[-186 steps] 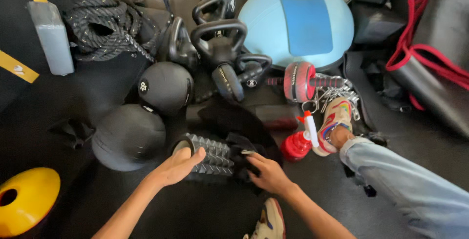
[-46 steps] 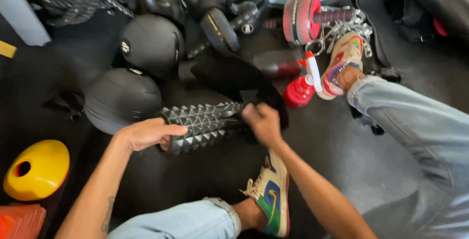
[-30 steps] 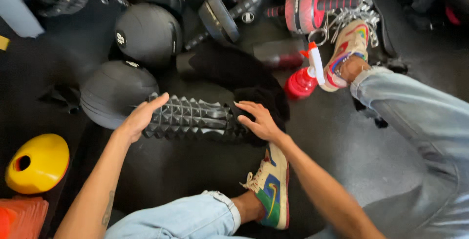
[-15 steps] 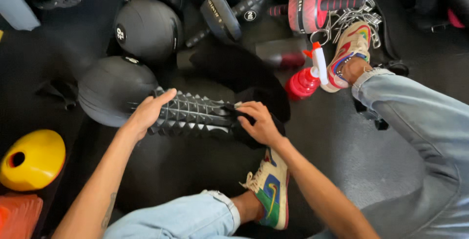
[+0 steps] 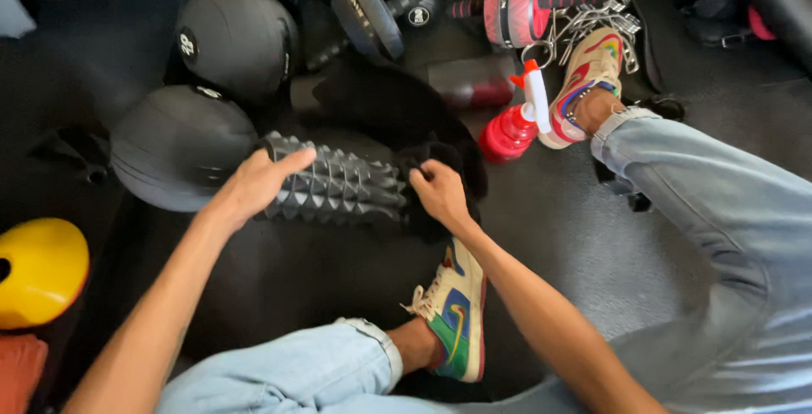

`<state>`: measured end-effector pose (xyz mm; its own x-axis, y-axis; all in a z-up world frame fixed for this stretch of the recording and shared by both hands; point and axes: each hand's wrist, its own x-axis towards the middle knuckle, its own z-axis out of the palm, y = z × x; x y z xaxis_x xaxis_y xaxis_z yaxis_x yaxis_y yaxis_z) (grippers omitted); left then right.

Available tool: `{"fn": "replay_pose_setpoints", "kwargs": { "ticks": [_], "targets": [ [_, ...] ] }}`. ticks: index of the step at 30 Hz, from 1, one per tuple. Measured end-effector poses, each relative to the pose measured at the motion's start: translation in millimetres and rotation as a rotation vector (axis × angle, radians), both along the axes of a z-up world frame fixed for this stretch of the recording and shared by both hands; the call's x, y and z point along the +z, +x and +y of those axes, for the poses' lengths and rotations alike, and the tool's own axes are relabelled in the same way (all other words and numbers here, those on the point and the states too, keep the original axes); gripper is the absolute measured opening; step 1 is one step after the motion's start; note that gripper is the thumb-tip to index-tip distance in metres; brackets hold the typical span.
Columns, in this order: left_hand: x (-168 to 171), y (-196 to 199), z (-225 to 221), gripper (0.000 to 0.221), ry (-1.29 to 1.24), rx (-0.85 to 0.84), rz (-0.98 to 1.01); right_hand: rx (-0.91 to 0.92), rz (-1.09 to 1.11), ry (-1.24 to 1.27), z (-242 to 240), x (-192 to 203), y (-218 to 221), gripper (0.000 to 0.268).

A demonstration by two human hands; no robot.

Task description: The person wipes a black spiked foam roller using a black cloth, moving the cloth across the textured surface while sitting among gym equipment.

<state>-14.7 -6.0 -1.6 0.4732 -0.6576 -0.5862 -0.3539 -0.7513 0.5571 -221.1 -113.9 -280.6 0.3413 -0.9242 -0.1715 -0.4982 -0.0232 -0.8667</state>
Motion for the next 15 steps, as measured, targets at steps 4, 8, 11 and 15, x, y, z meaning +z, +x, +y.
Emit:
{"fn": "replay_pose_setpoints", "kwargs": {
  "ticks": [4,8,11,15],
  "targets": [
    [-42.2,37.8,12.0,0.078,-0.02,0.011,-0.029,-0.109,-0.007,0.035,-5.7,4.3,-2.2,0.025],
    [-31.0,27.3,5.9,0.08,-0.036,0.138,-0.031,0.132,-0.373,-0.172,0.2,-2.0,-20.2,0.027],
    [-17.5,11.1,13.8,0.082,-0.005,0.253,-0.024,0.358,-0.196,-0.019,-8.6,3.6,-41.3,0.028],
    [-30.3,36.4,16.5,0.084,-0.003,0.367,0.076,0.477,0.417,-0.126,-39.0,29.0,-63.0,0.024]
  ]
}}
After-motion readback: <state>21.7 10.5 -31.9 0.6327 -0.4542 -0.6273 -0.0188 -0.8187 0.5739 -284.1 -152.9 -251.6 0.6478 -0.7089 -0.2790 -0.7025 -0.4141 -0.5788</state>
